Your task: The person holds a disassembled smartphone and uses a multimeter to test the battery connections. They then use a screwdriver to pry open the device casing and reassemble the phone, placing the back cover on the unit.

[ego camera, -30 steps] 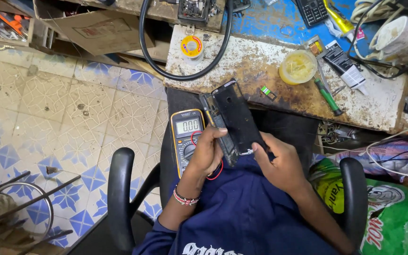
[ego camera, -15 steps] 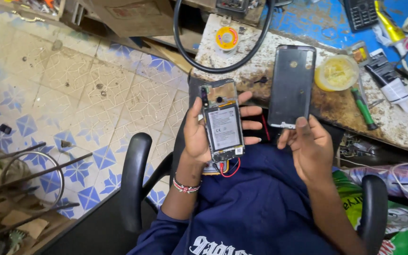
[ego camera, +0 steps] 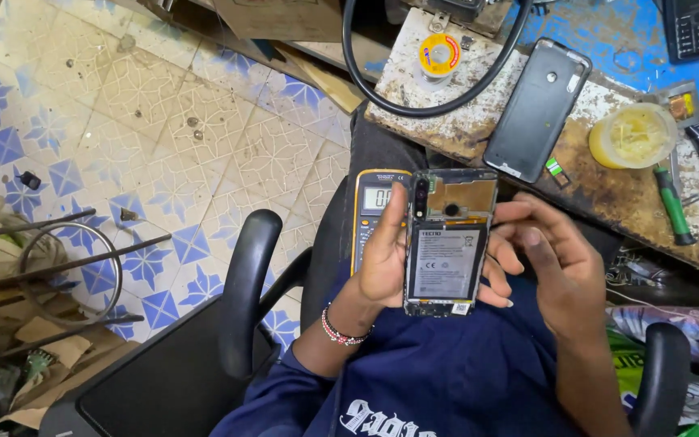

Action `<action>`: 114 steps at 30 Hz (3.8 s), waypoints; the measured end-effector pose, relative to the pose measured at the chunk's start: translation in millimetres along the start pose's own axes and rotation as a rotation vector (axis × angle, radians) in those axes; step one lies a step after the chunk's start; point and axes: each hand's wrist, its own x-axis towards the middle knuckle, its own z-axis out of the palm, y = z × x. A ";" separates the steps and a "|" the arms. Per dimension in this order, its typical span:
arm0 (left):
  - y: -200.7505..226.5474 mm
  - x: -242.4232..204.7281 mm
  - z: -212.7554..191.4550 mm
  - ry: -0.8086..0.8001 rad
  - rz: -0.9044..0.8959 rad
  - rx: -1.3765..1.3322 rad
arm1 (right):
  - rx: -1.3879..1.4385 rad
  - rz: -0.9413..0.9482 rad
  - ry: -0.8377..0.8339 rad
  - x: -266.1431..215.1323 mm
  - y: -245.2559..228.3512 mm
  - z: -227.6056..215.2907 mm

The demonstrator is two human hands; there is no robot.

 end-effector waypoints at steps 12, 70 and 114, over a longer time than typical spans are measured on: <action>-25.4 -18.0 -27.3 0.173 0.127 0.097 | -0.129 -0.037 -0.080 -45.9 26.3 -17.8; -42.7 -3.3 39.1 0.243 0.261 0.524 | -0.478 -0.533 -0.042 -60.4 -65.3 13.9; -44.0 7.4 24.2 0.371 0.602 0.374 | -0.609 -0.894 -0.015 -61.6 -9.9 47.6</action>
